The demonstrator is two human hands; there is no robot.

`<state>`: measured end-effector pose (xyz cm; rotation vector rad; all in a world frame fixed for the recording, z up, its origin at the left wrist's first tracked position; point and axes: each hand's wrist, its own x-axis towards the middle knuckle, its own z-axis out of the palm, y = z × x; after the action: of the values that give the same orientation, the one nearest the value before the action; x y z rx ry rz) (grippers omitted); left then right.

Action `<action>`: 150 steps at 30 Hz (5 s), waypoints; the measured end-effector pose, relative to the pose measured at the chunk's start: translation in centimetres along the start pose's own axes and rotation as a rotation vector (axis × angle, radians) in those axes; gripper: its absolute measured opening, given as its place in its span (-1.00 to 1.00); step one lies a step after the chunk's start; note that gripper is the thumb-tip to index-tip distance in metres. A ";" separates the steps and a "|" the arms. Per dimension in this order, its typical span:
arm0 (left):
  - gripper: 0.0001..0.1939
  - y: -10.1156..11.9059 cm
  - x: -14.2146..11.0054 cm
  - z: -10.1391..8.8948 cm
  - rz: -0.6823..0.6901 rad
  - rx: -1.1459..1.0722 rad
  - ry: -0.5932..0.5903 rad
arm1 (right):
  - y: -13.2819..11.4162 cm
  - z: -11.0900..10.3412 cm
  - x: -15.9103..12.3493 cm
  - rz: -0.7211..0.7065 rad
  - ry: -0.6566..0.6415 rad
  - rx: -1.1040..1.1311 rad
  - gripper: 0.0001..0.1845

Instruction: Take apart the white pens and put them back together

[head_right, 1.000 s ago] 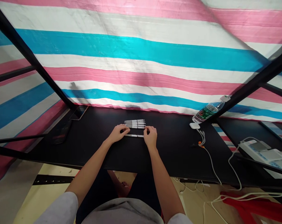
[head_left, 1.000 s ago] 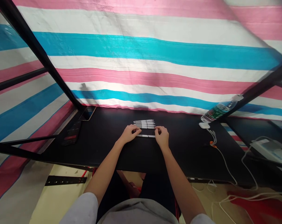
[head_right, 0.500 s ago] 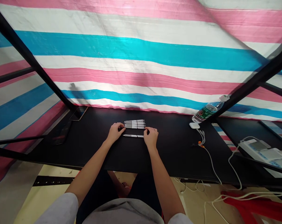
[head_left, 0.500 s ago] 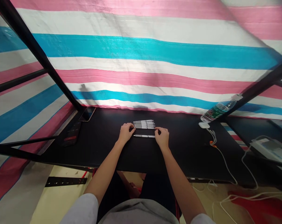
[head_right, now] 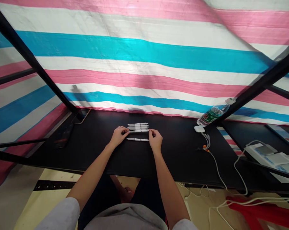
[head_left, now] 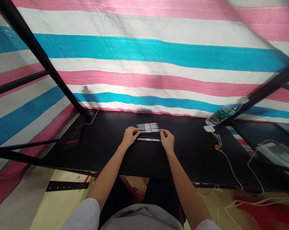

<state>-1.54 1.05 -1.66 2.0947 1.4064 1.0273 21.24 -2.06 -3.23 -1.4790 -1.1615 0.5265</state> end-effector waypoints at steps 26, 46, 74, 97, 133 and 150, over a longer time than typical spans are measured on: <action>-0.58 2.1 -0.2 -0.2 -0.098 -0.376 0.063 | -1.7 0.0 -0.2 0.243 -0.353 0.724 -0.70; -0.64 1.8 -0.3 0.3 -0.118 -0.422 -0.007 | -2.1 0.0 -1.1 -0.462 -0.241 -0.067 -0.79; -0.66 2.6 -0.3 -0.2 -0.121 -0.601 -0.100 | -2.6 0.7 -2.2 -0.683 -0.183 -0.247 -0.78; -0.49 2.7 -0.4 -0.1 -0.162 -0.513 -0.026 | -3.0 0.6 -2.4 -0.706 -0.224 -0.252 -0.75; -0.68 2.8 -0.3 -0.3 -0.123 -0.599 -0.121 | -2.4 0.7 -2.5 -0.677 -0.218 -0.312 -0.70; -0.65 1.3 0.8 0.0 -0.317 -0.967 0.224 | -2.1 0.0 -1.3 -0.528 -0.050 -0.155 -0.66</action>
<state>-0.60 1.29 -0.48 1.0533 0.9641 1.4383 19.90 -3.42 -1.64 -1.2203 -1.5915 0.1118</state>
